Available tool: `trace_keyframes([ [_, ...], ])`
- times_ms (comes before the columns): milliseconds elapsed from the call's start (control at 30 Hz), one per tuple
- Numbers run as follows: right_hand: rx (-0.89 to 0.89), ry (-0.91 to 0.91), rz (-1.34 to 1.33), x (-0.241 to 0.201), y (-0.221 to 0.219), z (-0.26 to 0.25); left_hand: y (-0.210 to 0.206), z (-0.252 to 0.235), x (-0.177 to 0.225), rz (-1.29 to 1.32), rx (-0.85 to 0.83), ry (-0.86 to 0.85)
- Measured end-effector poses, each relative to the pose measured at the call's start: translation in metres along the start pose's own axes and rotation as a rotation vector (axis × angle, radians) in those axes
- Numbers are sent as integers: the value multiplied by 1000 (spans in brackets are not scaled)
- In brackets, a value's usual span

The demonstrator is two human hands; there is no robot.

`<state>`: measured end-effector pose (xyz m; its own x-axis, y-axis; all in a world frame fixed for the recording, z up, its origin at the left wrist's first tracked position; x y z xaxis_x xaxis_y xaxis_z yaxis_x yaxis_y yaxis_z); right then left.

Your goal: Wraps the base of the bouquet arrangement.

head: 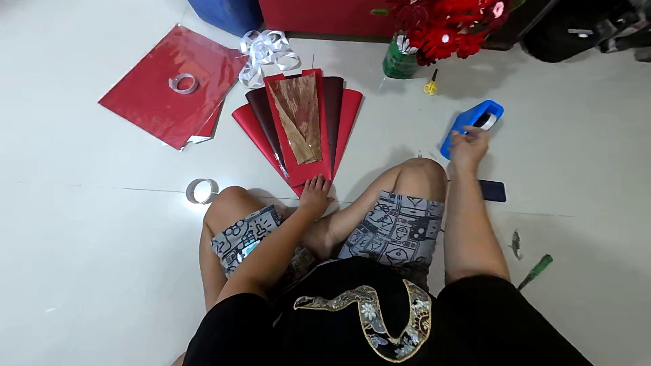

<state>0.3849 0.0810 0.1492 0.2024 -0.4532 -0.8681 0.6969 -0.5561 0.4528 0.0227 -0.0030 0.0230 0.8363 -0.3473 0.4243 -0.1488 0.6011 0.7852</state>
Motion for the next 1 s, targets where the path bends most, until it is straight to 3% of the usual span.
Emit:
trace_keyframes([
  [67,207,-156,-200,12,26,-34,-2,0,0,-6,14,3],
  [133,305,-310,-394,22,43,-59,-2,-1,2,-1,20,12],
  [267,69,-501,-596,46,55,-92,0,-1,4,-23,4,25],
  [400,-11,-606,-528,48,41,-108,0,-1,6,-39,1,25],
  [533,26,-647,-469,60,29,-129,0,-2,8,-51,-14,32],
  [1000,41,-647,-424,58,26,-120,1,1,6,30,2,22],
])
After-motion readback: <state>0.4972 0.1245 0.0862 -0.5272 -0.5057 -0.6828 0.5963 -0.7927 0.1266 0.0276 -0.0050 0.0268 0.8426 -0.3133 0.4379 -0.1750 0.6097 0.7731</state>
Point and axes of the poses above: each hand's wrist, its own z-axis away from the middle knuckle, its own y-axis out of the back of the hand, x = y × z, the point moved 1 cm from there along -z, towards the middle knuckle, and after that the axes turned 14 degrees about -y, right-handed, at the moved point
